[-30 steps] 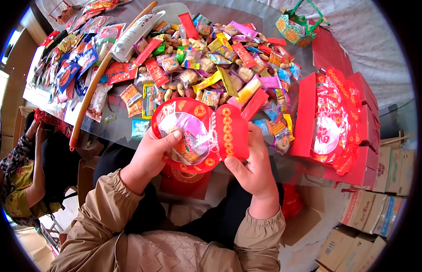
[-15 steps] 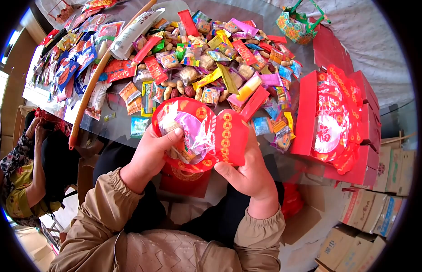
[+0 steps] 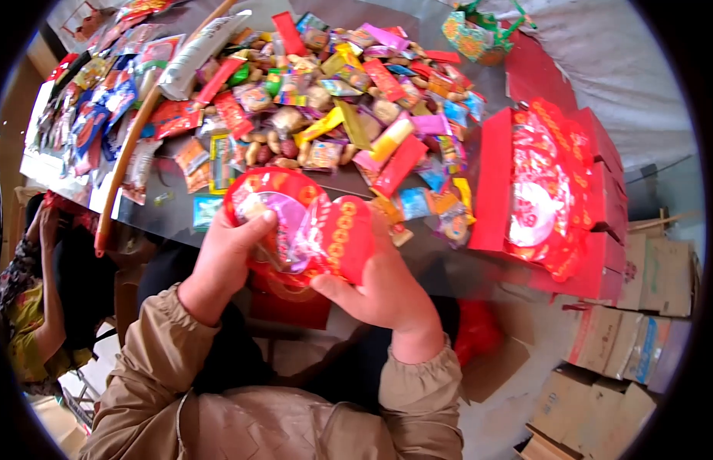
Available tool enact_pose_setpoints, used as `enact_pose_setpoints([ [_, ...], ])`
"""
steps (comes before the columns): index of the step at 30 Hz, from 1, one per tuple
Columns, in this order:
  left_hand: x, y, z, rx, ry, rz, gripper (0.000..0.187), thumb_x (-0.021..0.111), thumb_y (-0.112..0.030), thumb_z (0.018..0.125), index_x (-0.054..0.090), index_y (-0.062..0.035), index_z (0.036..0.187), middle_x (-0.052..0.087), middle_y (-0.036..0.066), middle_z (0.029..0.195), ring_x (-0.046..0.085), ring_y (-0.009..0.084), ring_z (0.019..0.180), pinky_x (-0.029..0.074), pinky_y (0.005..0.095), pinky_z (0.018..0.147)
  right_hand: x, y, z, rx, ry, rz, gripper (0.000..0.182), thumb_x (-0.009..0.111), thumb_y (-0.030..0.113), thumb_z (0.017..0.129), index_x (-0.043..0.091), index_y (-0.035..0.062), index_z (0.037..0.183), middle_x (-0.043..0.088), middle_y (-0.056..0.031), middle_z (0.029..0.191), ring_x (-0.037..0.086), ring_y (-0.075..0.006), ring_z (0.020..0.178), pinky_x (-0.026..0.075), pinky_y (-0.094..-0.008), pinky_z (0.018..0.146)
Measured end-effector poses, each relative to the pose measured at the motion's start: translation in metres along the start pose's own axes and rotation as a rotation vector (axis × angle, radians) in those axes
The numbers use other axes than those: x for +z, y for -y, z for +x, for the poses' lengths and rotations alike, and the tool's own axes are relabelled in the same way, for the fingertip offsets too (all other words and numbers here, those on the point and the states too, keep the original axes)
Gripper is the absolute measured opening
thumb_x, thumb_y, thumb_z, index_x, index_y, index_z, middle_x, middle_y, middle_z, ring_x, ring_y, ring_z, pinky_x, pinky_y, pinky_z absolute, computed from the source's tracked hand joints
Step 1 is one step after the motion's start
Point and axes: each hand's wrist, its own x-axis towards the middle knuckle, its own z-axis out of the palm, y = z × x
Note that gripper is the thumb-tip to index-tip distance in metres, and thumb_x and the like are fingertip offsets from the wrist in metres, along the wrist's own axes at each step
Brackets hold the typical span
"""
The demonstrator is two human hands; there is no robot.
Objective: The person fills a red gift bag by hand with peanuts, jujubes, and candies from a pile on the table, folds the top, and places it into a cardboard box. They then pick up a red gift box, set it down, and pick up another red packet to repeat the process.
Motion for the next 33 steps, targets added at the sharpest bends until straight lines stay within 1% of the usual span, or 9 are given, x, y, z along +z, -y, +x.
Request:
enact_pose_setpoints([
  [3, -0.004, -0.001, -0.001, -0.045, 0.033, 0.076, 0.031, 0.071, -0.009, 0.092, 0.062, -0.0011, 0.121, 0.072, 0.006, 0.105, 0.069, 0.013, 0.09, 0.057, 0.0312, 0.082, 0.006, -0.009, -0.003, -0.013, -0.085, -0.132, 0.07, 0.082, 0.041, 0.078, 0.054, 0.0038, 0.13, 0.05, -0.0214, 0.132, 0.042, -0.0437, 0.126, 0.027, -0.055, 0.112],
  [7, -0.007, 0.006, 0.0, -0.066, 0.084, 0.012, 0.033, 0.068, -0.014, 0.095, 0.059, -0.0003, 0.123, 0.07, 0.008, 0.114, 0.067, 0.0168, 0.101, 0.054, 0.0333, 0.09, 0.003, -0.001, 0.003, -0.084, -0.122, -0.299, 0.071, 0.083, 0.042, 0.076, 0.054, 0.0038, 0.129, 0.047, -0.0221, 0.133, 0.041, -0.0442, 0.126, 0.027, -0.0575, 0.112],
  [9, -0.009, 0.006, 0.0, -0.092, 0.079, -0.024, 0.03, 0.065, -0.016, 0.097, 0.06, -0.0004, 0.122, 0.07, 0.008, 0.111, 0.068, 0.0165, 0.099, 0.055, 0.0325, 0.088, 0.004, -0.001, 0.002, -0.066, -0.163, -0.286, 0.071, 0.083, 0.041, 0.076, 0.054, 0.0039, 0.129, 0.047, -0.0217, 0.133, 0.04, -0.0448, 0.126, 0.026, -0.0588, 0.112],
  [13, -0.01, 0.005, 0.0, -0.101, 0.07, 0.006, 0.025, 0.063, -0.017, 0.098, 0.06, -0.0012, 0.118, 0.071, 0.006, 0.102, 0.068, 0.0145, 0.09, 0.055, 0.0304, 0.083, 0.008, -0.012, -0.003, 0.04, -0.185, -0.218, 0.069, 0.082, 0.035, 0.079, 0.051, 0.0004, 0.131, 0.044, -0.0239, 0.137, 0.037, -0.0467, 0.132, 0.027, -0.0542, 0.113],
  [14, -0.01, 0.004, 0.0, -0.1, 0.064, 0.012, 0.024, 0.063, -0.017, 0.098, 0.06, -0.0015, 0.116, 0.07, 0.006, 0.1, 0.068, 0.0139, 0.088, 0.055, 0.0298, 0.081, 0.004, -0.011, -0.003, 0.022, -0.118, -0.279, 0.065, 0.078, 0.03, 0.084, 0.049, -0.0014, 0.133, 0.043, -0.0254, 0.139, 0.035, -0.0472, 0.133, 0.028, -0.0511, 0.114],
  [19, -0.007, -0.001, 0.004, -0.056, 0.058, 0.001, 0.02, 0.062, -0.016, 0.099, 0.06, -0.0029, 0.115, 0.07, 0.004, 0.095, 0.066, 0.0113, 0.083, 0.054, 0.0273, 0.077, 0.008, -0.01, -0.003, 0.065, -0.122, 0.02, 0.051, 0.071, 0.023, 0.09, 0.052, -0.002, 0.131, 0.047, -0.0244, 0.137, 0.038, -0.0445, 0.132, 0.03, -0.0498, 0.112],
  [27, -0.014, 0.001, 0.005, -0.061, 0.08, -0.005, 0.033, 0.063, -0.015, 0.099, 0.056, -0.0012, 0.128, 0.068, 0.005, 0.114, 0.064, 0.0123, 0.101, 0.053, 0.0311, 0.091, 0.01, -0.001, -0.006, 0.169, -0.077, 0.398, 0.041, 0.065, 0.023, 0.096, 0.056, -0.0002, 0.128, 0.053, -0.0201, 0.134, 0.043, -0.0408, 0.129, 0.03, -0.0477, 0.112],
  [29, -0.013, 0.0, 0.004, -0.067, 0.077, -0.04, 0.03, 0.063, -0.014, 0.099, 0.058, -0.002, 0.125, 0.069, 0.004, 0.11, 0.066, 0.0119, 0.097, 0.054, 0.0308, 0.089, 0.009, -0.005, -0.005, 0.119, -0.052, 0.323, 0.038, 0.064, 0.023, 0.097, 0.057, 0.0009, 0.127, 0.054, -0.0191, 0.133, 0.045, -0.0405, 0.128, 0.027, -0.0485, 0.114],
  [33, -0.021, -0.01, 0.0, -0.141, 0.094, -0.036, 0.033, 0.058, -0.018, 0.101, 0.055, -0.0007, 0.129, 0.067, 0.008, 0.116, 0.065, 0.0143, 0.103, 0.054, 0.0314, 0.09, 0.011, -0.008, -0.002, 0.084, -0.044, 0.086, 0.035, 0.062, 0.024, 0.097, 0.059, 0.0029, 0.125, 0.056, -0.0181, 0.132, 0.046, -0.0409, 0.128, 0.019, -0.0516, 0.118],
])
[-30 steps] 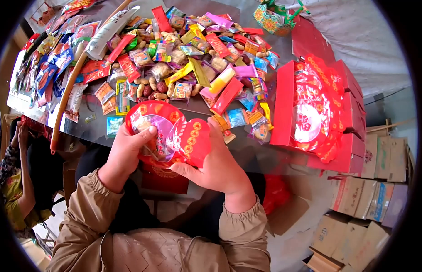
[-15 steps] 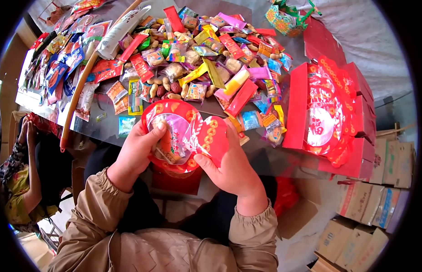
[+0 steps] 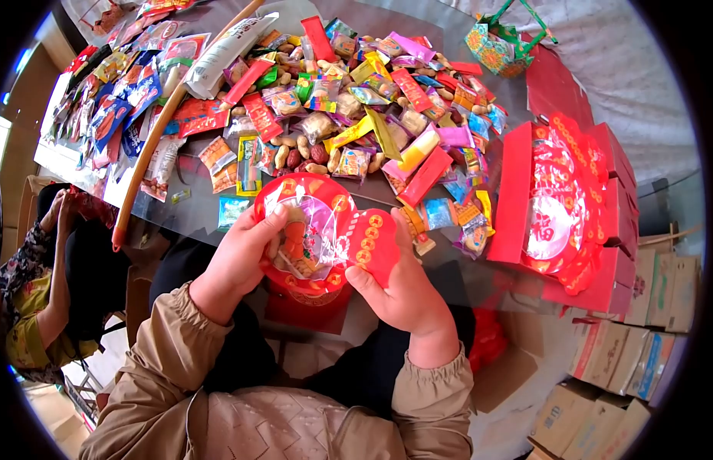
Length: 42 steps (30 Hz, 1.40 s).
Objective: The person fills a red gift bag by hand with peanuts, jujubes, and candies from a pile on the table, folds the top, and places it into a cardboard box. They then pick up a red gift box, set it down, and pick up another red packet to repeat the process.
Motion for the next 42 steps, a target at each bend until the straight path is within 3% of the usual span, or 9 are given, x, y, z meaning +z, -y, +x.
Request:
enact_pose_setpoints([
  [5, -0.009, -0.002, -0.001, -0.022, 0.062, -0.101, 0.04, 0.056, -0.025, 0.103, 0.052, 0.0007, 0.133, 0.065, 0.01, 0.122, 0.065, 0.017, 0.107, 0.054, 0.0336, 0.092, -0.002, 0.004, 0.004, -0.127, -0.025, -0.152, 0.035, 0.061, 0.025, 0.096, 0.06, 0.0045, 0.125, 0.056, -0.0184, 0.132, 0.042, -0.0414, 0.133, 0.013, -0.0526, 0.119],
  [10, -0.009, -0.018, -0.008, -0.066, 0.167, -0.127, 0.048, 0.059, -0.031, 0.101, 0.05, 0.0017, 0.135, 0.064, 0.011, 0.124, 0.065, 0.0194, 0.108, 0.053, 0.0358, 0.093, -0.001, 0.012, 0.002, -0.018, 0.025, 0.081, 0.037, 0.062, 0.022, 0.095, 0.058, 0.0044, 0.127, 0.052, -0.0188, 0.138, 0.038, -0.0383, 0.137, 0.01, -0.051, 0.12],
  [15, -0.016, -0.024, -0.002, -0.027, 0.092, 0.268, 0.034, 0.076, -0.012, 0.086, 0.063, 0.0013, 0.115, 0.071, 0.003, 0.099, 0.066, 0.0096, 0.091, 0.054, 0.0294, 0.085, 0.001, 0.015, 0.008, -0.135, 0.128, -0.018, 0.041, 0.063, 0.024, 0.094, 0.056, 0.0031, 0.129, 0.051, -0.0211, 0.139, 0.037, -0.039, 0.138, 0.011, -0.052, 0.119],
  [23, -0.011, -0.015, 0.004, 0.071, -0.027, 0.438, 0.034, 0.078, 0.001, 0.08, 0.061, -0.0002, 0.11, 0.071, 0.005, 0.097, 0.068, 0.0108, 0.086, 0.057, 0.027, 0.079, 0.0, 0.017, 0.011, -0.172, 0.22, -0.128, 0.042, 0.064, 0.023, 0.093, 0.056, 0.0041, 0.129, 0.05, -0.0233, 0.139, 0.035, -0.0424, 0.139, 0.015, -0.0573, 0.117],
  [31, -0.004, -0.002, 0.007, 0.291, -0.132, 0.754, 0.024, 0.073, -0.004, 0.086, 0.058, -0.0005, 0.105, 0.068, 0.0, 0.085, 0.063, 0.0055, 0.073, 0.052, 0.022, 0.064, 0.005, 0.012, 0.012, -0.157, 0.202, -0.278, 0.046, 0.065, 0.023, 0.092, 0.054, 0.0016, 0.131, 0.039, -0.0257, 0.147, 0.034, -0.0436, 0.137, 0.016, -0.053, 0.118],
  [36, -0.01, -0.005, 0.005, 0.257, -0.046, 0.384, 0.031, 0.064, -0.025, 0.098, 0.058, -0.0013, 0.117, 0.066, 0.001, 0.098, 0.06, 0.0066, 0.088, 0.05, 0.0233, 0.077, 0.004, 0.008, 0.006, -0.036, 0.104, 0.17, 0.056, 0.065, 0.024, 0.092, 0.046, -0.0026, 0.138, 0.035, -0.0251, 0.152, 0.032, -0.0393, 0.142, 0.015, -0.0461, 0.119],
  [38, -0.019, -0.004, 0.004, 0.23, -0.063, 0.273, 0.035, 0.058, -0.033, 0.102, 0.059, -0.0016, 0.117, 0.063, -0.001, 0.097, 0.057, 0.0058, 0.089, 0.048, 0.0227, 0.079, -0.001, 0.01, 0.005, 0.009, 0.085, 0.267, 0.062, 0.062, 0.032, 0.096, 0.042, -0.0055, 0.141, 0.033, -0.0242, 0.154, 0.036, -0.0332, 0.141, 0.024, -0.0434, 0.116],
  [39, -0.032, -0.002, 0.006, 0.202, -0.05, 0.392, 0.042, 0.044, -0.039, 0.106, 0.055, -0.0018, 0.123, 0.065, 0.006, 0.109, 0.062, 0.01, 0.098, 0.051, 0.0271, 0.085, -0.003, 0.012, 0.005, 0.002, 0.054, 0.272, 0.061, 0.061, 0.034, 0.097, 0.043, -0.0057, 0.14, 0.034, -0.0242, 0.154, 0.037, -0.0328, 0.14, 0.026, -0.0426, 0.115],
  [42, -0.037, -0.014, 0.001, 0.109, -0.083, 0.29, 0.04, 0.045, -0.039, 0.106, 0.059, -0.0032, 0.116, 0.066, 0.006, 0.103, 0.064, 0.0123, 0.093, 0.052, 0.0268, 0.082, -0.011, 0.004, -0.003, 0.023, 0.02, 0.231, 0.06, 0.056, 0.036, 0.1, 0.043, -0.0064, 0.141, 0.037, -0.0186, 0.153, 0.042, -0.0249, 0.134, 0.032, -0.038, 0.111],
])
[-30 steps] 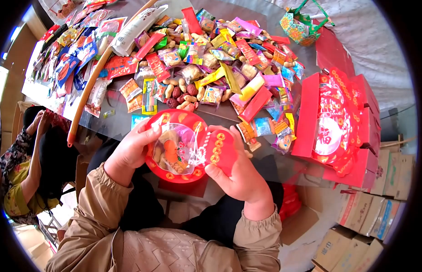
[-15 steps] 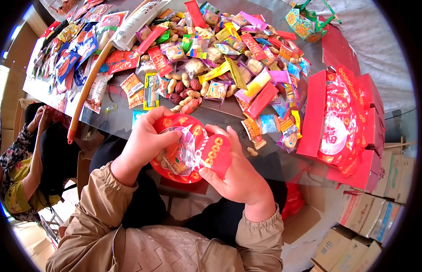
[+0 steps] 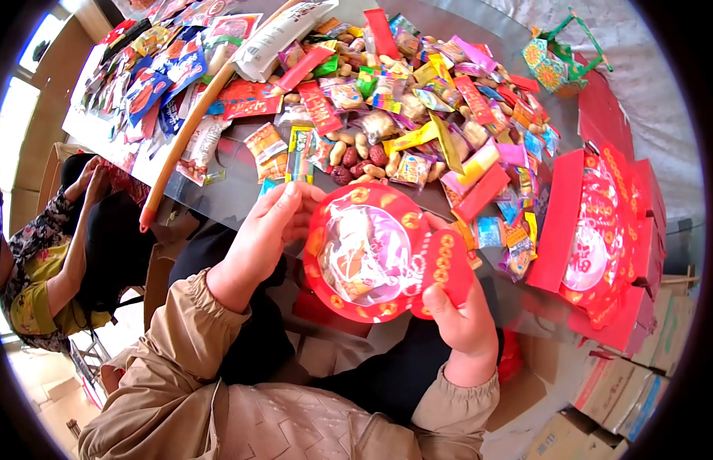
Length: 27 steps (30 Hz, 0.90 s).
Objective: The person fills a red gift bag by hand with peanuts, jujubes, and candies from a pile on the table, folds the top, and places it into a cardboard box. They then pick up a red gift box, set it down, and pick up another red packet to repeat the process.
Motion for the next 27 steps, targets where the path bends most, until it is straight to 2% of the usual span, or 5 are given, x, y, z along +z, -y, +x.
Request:
enact_pose_setpoints([
  [6, -0.018, 0.002, 0.005, 0.273, -0.165, -0.045, 0.03, 0.047, -0.03, 0.106, 0.06, -0.0038, 0.113, 0.067, 0.008, 0.102, 0.066, 0.017, 0.093, 0.053, 0.0295, 0.085, 0.011, 0.003, 0.006, 0.003, 0.017, 0.069, 0.058, 0.058, 0.037, 0.1, 0.047, -0.0062, 0.138, 0.033, -0.0228, 0.155, 0.038, -0.0275, 0.139, 0.03, -0.0395, 0.113],
  [10, -0.005, -0.002, 0.002, 0.228, 0.068, 0.015, 0.039, 0.068, -0.016, 0.095, 0.051, -0.0008, 0.127, 0.062, 0.006, 0.112, 0.062, 0.0131, 0.101, 0.05, 0.0296, 0.09, 0.019, 0.004, 0.015, -0.042, 0.12, 0.136, 0.062, 0.058, 0.037, 0.1, 0.042, -0.006, 0.142, 0.028, -0.023, 0.157, 0.038, -0.0264, 0.139, 0.032, -0.0389, 0.112],
  [16, -0.001, -0.005, 0.004, -0.018, 0.175, -0.28, 0.041, 0.072, -0.01, 0.092, 0.052, -0.0007, 0.126, 0.065, 0.007, 0.114, 0.063, 0.0116, 0.104, 0.053, 0.0287, 0.092, 0.024, -0.001, 0.018, -0.064, 0.11, 0.096, 0.067, 0.058, 0.037, 0.099, 0.036, -0.0061, 0.145, 0.025, -0.0234, 0.158, 0.036, -0.0282, 0.14, 0.03, -0.0396, 0.113],
  [21, -0.006, -0.011, 0.001, -0.166, 0.217, -0.255, 0.041, 0.066, -0.007, 0.092, 0.052, 0.0024, 0.129, 0.071, 0.01, 0.088, 0.061, 0.0119, 0.048, 0.047, 0.0237, 0.04, 0.02, 0.009, 0.021, -0.118, 0.108, -0.056, 0.063, 0.058, 0.036, 0.098, 0.041, -0.0056, 0.142, 0.026, -0.0241, 0.157, 0.038, -0.0301, 0.139, 0.031, -0.0396, 0.113],
  [27, 0.001, -0.015, 0.0, -0.12, 0.263, -0.235, 0.04, 0.076, -0.008, 0.086, 0.061, 0.001, 0.123, 0.071, 0.004, 0.105, 0.065, 0.0073, 0.09, 0.054, 0.0232, 0.081, 0.025, 0.008, 0.023, -0.142, 0.074, -0.133, 0.061, 0.057, 0.038, 0.097, 0.045, -0.0055, 0.139, 0.029, -0.0278, 0.155, 0.037, -0.0359, 0.14, 0.029, -0.043, 0.113],
])
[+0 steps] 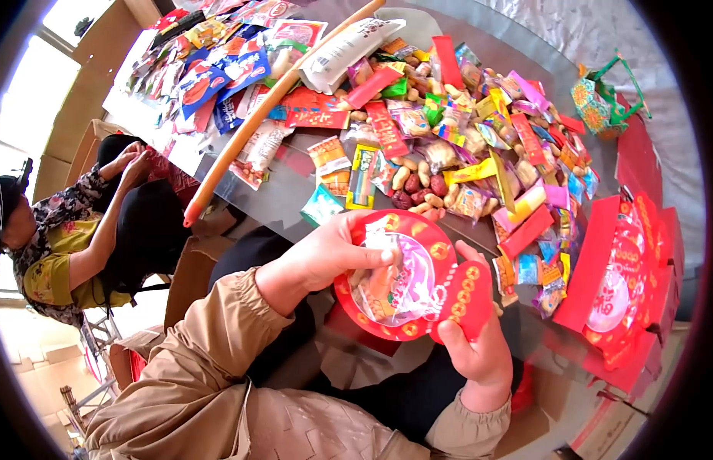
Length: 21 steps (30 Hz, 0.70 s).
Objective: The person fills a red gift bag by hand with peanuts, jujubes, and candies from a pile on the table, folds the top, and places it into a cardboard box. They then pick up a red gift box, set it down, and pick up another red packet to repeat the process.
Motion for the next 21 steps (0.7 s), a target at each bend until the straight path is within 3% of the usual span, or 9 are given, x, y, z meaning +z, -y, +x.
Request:
enact_pose_setpoints([
  [5, -0.001, 0.011, 0.005, 0.056, -0.101, 0.059, 0.041, 0.074, -0.002, 0.086, 0.059, 0.0016, 0.125, 0.072, 0.007, 0.108, 0.069, 0.0127, 0.093, 0.057, 0.0292, 0.085, -0.005, 0.006, 0.0, 0.051, 0.029, -0.173, 0.06, 0.063, 0.025, 0.091, 0.044, -0.0063, 0.138, 0.033, -0.026, 0.153, 0.034, -0.0378, 0.141, 0.023, -0.0447, 0.117],
  [6, 0.0, 0.011, 0.005, 0.049, -0.104, 0.042, 0.039, 0.073, -0.001, 0.087, 0.059, 0.0015, 0.123, 0.072, 0.007, 0.107, 0.069, 0.0127, 0.093, 0.057, 0.0291, 0.085, 0.0, 0.011, 0.002, 0.112, -0.021, -0.077, 0.055, 0.063, 0.023, 0.09, 0.048, -0.0049, 0.135, 0.034, -0.0255, 0.153, 0.034, -0.0397, 0.14, 0.019, -0.0457, 0.118],
  [9, 0.0, 0.011, 0.004, 0.045, -0.113, 0.091, 0.032, 0.073, -0.005, 0.089, 0.062, 0.0018, 0.118, 0.071, 0.006, 0.103, 0.067, 0.0104, 0.09, 0.056, 0.0279, 0.083, -0.005, 0.01, 0.005, 0.01, 0.038, -0.291, 0.043, 0.061, 0.023, 0.092, 0.056, -0.0001, 0.127, 0.043, -0.0266, 0.146, 0.034, -0.0438, 0.139, 0.013, -0.0517, 0.119],
  [14, 0.006, 0.013, 0.006, 0.086, -0.134, 0.08, 0.033, 0.074, -0.009, 0.089, 0.061, 0.0008, 0.118, 0.071, 0.003, 0.097, 0.065, 0.0066, 0.08, 0.054, 0.0233, 0.071, -0.004, 0.013, 0.008, -0.018, 0.02, -0.351, 0.034, 0.06, 0.026, 0.094, 0.061, 0.0027, 0.119, 0.051, -0.0254, 0.138, 0.034, -0.0434, 0.14, 0.016, -0.0565, 0.117],
  [19, -0.002, 0.006, 0.001, -0.042, -0.132, 0.143, 0.032, 0.073, -0.007, 0.09, 0.061, 0.0002, 0.119, 0.071, 0.005, 0.1, 0.066, 0.0086, 0.087, 0.055, 0.0257, 0.081, -0.007, 0.011, 0.004, -0.025, 0.019, -0.305, 0.037, 0.063, 0.026, 0.093, 0.06, 0.0025, 0.121, 0.046, -0.0262, 0.142, 0.035, -0.0445, 0.138, 0.018, -0.0554, 0.117],
  [21, -0.005, 0.016, 0.008, 0.04, -0.132, 0.092, 0.032, 0.072, -0.007, 0.09, 0.061, 0.0007, 0.119, 0.071, 0.005, 0.1, 0.066, 0.0085, 0.087, 0.054, 0.0252, 0.08, -0.009, 0.01, 0.002, -0.019, 0.016, -0.339, 0.038, 0.063, 0.026, 0.093, 0.059, 0.0023, 0.123, 0.044, -0.0265, 0.144, 0.036, -0.0449, 0.137, 0.018, -0.0549, 0.117],
])
